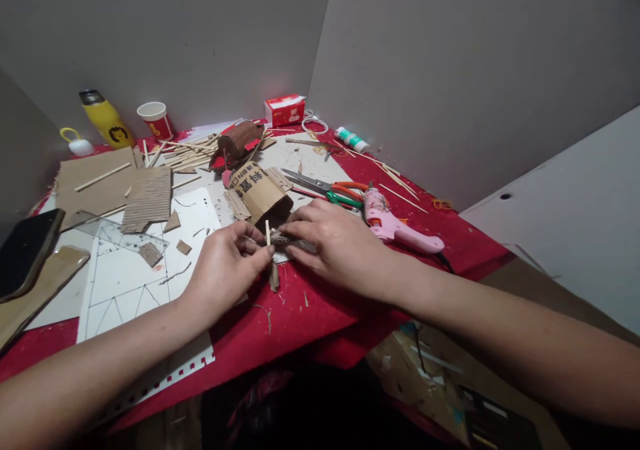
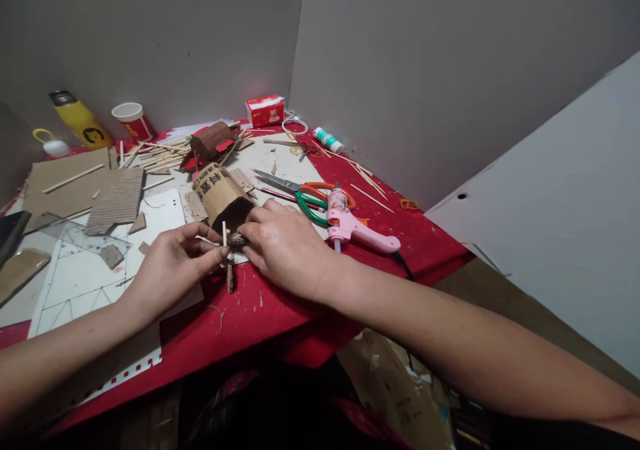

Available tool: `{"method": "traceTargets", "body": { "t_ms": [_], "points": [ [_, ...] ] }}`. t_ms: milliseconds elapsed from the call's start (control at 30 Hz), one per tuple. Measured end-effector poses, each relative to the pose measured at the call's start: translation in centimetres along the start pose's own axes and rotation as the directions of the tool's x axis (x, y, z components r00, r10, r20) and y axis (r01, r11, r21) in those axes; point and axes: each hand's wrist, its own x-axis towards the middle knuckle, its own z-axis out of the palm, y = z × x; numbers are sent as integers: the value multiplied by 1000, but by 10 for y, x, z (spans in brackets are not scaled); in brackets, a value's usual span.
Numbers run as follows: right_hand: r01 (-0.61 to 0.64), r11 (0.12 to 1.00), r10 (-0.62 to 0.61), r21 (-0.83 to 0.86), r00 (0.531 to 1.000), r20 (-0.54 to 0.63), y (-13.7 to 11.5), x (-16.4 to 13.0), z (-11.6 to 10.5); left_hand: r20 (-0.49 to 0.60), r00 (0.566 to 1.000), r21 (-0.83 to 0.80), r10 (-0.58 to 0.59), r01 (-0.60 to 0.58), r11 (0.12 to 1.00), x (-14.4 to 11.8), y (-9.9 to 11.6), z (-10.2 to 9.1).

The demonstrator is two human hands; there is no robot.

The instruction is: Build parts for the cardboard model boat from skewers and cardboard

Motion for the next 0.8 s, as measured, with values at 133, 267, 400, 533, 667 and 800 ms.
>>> {"method": "traceTargets", "body": {
  "t_ms": [133,267,400,533,667,800],
  "points": [
    [0,1000,0,0,1000,-12,2,2,1,-13,999,65,29,-28,997,-7,-3,-3],
    [15,999,-14,49,1000,-10,4,1,2,-38,997,69,66,-64,996,-16,-6,-9],
    [35,997,-35,73,999,1,6,1,4,-89,994,50,63,-59,997,-19,-6,-16],
    [39,996,-40,80,999,14,7,2,5,-92,996,3,6,-6,1000,-14,-6,-18],
    [47,993,-49,105,999,16,8,4,7,-107,994,-23,22,-25,999,-7,-12,-12],
    [32,986,-38,166,999,31,8,6,7,-108,989,52,97,-92,994,-4,-15,-3]
  ]
}}
